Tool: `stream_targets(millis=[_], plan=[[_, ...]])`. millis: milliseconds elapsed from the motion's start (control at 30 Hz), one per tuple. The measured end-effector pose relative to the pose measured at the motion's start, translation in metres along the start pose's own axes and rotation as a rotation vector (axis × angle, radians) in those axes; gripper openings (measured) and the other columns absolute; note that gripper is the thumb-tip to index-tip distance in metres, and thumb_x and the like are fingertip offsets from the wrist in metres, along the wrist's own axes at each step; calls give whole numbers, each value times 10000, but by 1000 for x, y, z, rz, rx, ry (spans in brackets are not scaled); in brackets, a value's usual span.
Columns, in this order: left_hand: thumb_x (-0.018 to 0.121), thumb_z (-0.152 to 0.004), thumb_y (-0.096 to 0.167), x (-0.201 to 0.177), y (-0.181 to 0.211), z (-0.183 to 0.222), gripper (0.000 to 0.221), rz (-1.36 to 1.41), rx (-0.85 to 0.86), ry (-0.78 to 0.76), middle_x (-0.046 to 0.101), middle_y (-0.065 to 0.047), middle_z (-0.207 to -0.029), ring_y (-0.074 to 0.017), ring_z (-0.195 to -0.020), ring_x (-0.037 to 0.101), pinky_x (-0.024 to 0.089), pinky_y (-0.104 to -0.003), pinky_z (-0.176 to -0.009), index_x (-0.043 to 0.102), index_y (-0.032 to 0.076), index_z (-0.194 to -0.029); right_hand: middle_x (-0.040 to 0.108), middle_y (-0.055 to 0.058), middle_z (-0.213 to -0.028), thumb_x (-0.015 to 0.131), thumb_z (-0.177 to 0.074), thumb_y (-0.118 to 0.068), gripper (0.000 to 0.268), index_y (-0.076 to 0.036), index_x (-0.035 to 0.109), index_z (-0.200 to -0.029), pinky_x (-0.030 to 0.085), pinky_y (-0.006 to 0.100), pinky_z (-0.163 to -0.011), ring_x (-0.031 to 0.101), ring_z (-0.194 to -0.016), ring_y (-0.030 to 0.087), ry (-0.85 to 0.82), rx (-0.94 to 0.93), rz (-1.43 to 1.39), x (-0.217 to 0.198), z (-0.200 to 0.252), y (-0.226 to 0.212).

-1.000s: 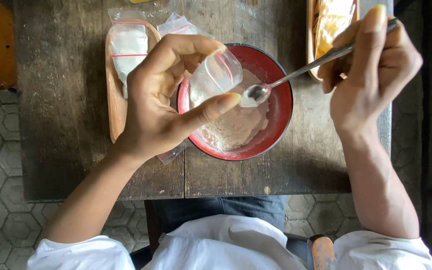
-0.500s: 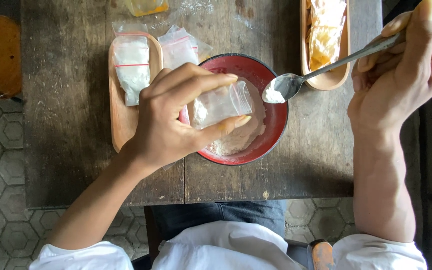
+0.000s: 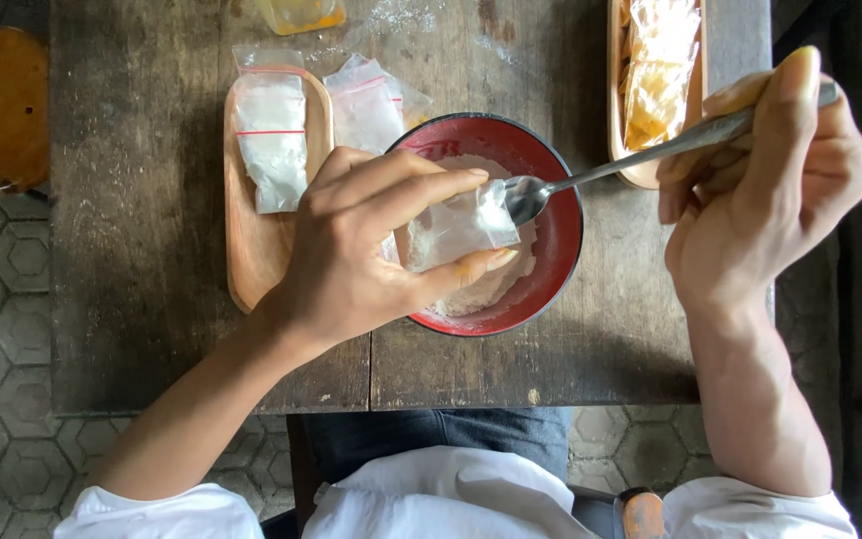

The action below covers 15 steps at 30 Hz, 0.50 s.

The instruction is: The person pours white powder from small plastic bags into a bowl containing flour using a spoon.

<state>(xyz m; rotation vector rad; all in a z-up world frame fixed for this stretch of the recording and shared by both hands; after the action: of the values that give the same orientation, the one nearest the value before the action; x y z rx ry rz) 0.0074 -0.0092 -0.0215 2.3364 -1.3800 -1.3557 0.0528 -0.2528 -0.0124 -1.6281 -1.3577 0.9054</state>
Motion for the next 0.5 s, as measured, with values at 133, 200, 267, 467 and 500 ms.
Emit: stream_targets(millis=[133, 200, 267, 467, 500], plan=[[962, -866, 298, 2, -1, 3, 459, 9, 0, 17, 753, -50, -1057, -180, -956, 694, 402, -354, -830, 735, 56, -1182, 567, 208, -702, 416, -1210, -348, 484, 33, 495, -921, 280, 259, -405, 528, -468, 203, -7, -90, 96, 9, 14, -14], [961, -869, 303, 3, -2, 4, 467, 7, 1, 26, 758, -54, -1056, -187, -968, 697, 416, -356, -851, 734, 55, -1193, 583, 222, -739, 359, -1237, -293, 464, 49, 480, -948, 355, 282, -428, 570, -500, 224, -16, -157, 143, -17, 28, 6], [886, -922, 325, 4, -3, 4, 415, 37, 21, 59, 785, -41, -1102, -165, -964, 730, 432, -362, -878, 721, 63, -1198, 642, 225, -795, 350, -1051, 157, 344, 219, 688, -1038, 520, 341, -515, 563, -568, 214, -318, -226, 524, -66, 46, 55], [919, -916, 278, 0, -1, 2, 406, 73, -1, 111, 780, -28, -1143, -189, -998, 757, 492, -406, -929, 709, 62, -1189, 676, 269, -827, 546, -867, -131, 214, 27, 563, -723, 674, 447, -645, 754, -712, 382, -623, -708, 255, -38, 41, -28], [919, -916, 278, -2, 1, 2, 406, 70, -3, 115, 780, -28, -1143, -189, -998, 757, 492, -406, -929, 709, 62, -1189, 676, 269, -827, 546, -867, -131, 214, 27, 563, -723, 674, 447, -645, 754, -712, 382, -626, -711, 251, -38, 45, -25]])
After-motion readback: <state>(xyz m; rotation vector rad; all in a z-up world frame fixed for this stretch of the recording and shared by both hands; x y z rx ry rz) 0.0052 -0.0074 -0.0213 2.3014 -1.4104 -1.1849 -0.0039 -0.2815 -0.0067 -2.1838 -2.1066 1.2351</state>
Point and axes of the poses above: each hand's wrist, its own z-axis away from the middle knuckle, its own x-axis out of the palm, y = z × x, the point moved 1 cm from there along -z, towards the middle knuckle
